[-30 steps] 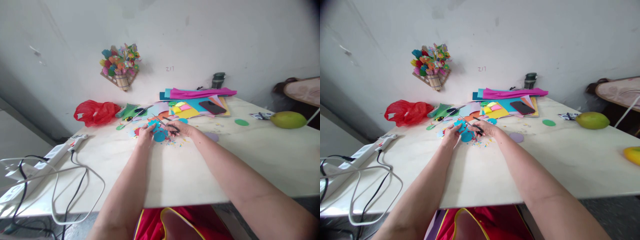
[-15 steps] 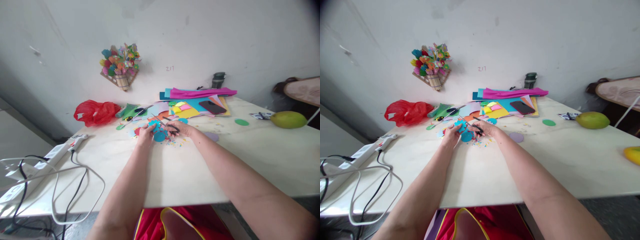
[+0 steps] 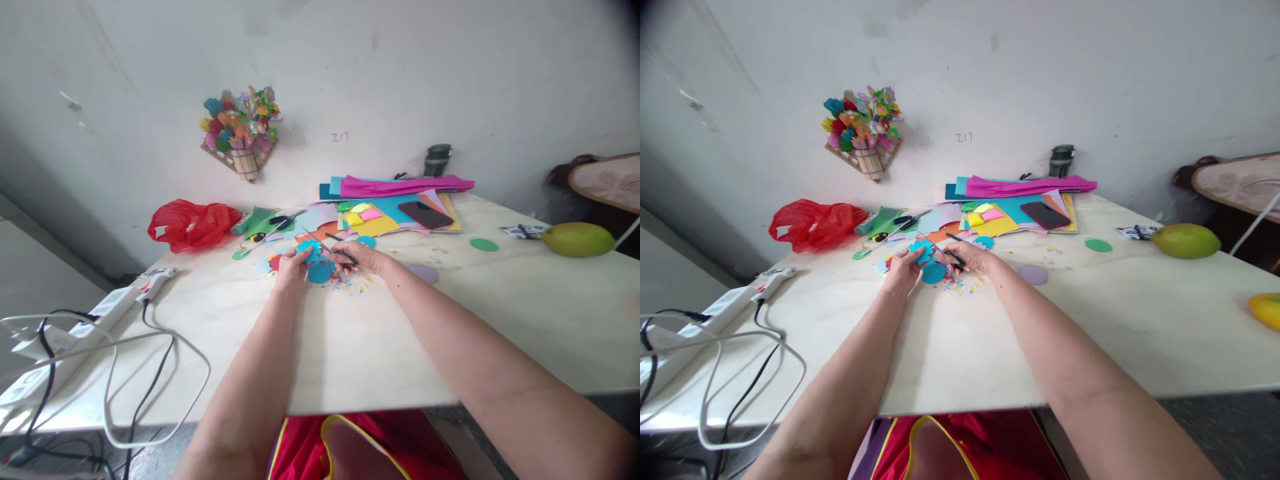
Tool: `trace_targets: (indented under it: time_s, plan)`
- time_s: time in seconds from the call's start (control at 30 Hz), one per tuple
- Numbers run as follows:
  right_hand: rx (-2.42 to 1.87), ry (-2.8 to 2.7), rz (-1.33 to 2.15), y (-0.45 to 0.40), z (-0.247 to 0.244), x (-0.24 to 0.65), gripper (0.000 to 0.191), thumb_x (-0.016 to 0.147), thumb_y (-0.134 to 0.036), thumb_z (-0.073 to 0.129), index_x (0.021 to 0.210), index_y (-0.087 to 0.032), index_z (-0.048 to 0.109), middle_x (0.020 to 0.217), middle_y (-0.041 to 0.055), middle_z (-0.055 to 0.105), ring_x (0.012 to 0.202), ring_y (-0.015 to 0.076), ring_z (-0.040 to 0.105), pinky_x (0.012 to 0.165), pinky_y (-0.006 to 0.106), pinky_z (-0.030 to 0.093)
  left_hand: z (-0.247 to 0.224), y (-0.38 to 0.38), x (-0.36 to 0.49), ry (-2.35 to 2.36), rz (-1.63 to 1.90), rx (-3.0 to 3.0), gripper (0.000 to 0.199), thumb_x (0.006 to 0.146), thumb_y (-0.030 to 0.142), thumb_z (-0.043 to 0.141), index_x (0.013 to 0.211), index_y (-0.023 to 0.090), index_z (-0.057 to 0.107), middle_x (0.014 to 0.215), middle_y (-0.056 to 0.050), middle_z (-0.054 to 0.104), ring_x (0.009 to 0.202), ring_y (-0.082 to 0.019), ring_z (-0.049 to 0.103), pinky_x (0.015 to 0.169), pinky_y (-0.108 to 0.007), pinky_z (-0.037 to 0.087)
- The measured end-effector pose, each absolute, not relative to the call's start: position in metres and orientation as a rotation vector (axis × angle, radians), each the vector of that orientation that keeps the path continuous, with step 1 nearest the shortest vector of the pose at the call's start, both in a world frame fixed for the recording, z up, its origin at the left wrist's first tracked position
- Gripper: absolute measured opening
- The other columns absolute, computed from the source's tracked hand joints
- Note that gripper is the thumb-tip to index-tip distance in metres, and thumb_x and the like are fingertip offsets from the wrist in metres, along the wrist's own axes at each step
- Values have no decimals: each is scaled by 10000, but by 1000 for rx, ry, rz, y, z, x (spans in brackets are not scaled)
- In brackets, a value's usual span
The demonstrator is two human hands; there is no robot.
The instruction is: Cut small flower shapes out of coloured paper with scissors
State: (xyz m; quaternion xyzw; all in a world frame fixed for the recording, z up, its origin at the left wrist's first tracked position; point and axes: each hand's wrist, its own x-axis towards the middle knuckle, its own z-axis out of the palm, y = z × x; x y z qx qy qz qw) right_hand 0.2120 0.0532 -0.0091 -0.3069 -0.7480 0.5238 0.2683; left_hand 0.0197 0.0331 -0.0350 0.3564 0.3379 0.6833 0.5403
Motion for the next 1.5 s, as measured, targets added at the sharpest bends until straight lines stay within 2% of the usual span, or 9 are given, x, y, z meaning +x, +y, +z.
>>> trace_targets:
  time_s: [0.33, 1.03, 1.5]
  plan:
    - [-829, -1996, 1429, 59, -15, 211, 326, 847, -464, 676, 767, -160, 588, 538, -22, 626, 390, 68, 524, 309, 150, 266, -33, 32, 21, 798, 1622, 850, 312, 504, 221, 918, 702, 153, 687, 698, -29, 726, 615, -151, 679, 627, -277, 569]
    - [-895, -1970, 1457, 46, -2, 211, 316, 829, -423, 705, 707, -168, 562, 466, -45, 545, 347, 47, 433, 299, 148, 211, -30, 29, 21, 780, 1645, 835, 310, 504, 228, 928, 687, 153, 690, 676, -26, 723, 626, -163, 691, 674, -308, 587]
    - [-922, -1870, 1553, 45, -1, 208, 292, 791, -363, 743, 669, -172, 560, 458, -50, 521, 363, 55, 443, 340, 149, 291, -31, 29, 22, 784, 1658, 846, 296, 496, 245, 917, 674, 152, 700, 666, -27, 710, 665, -188, 703, 726, -339, 576]
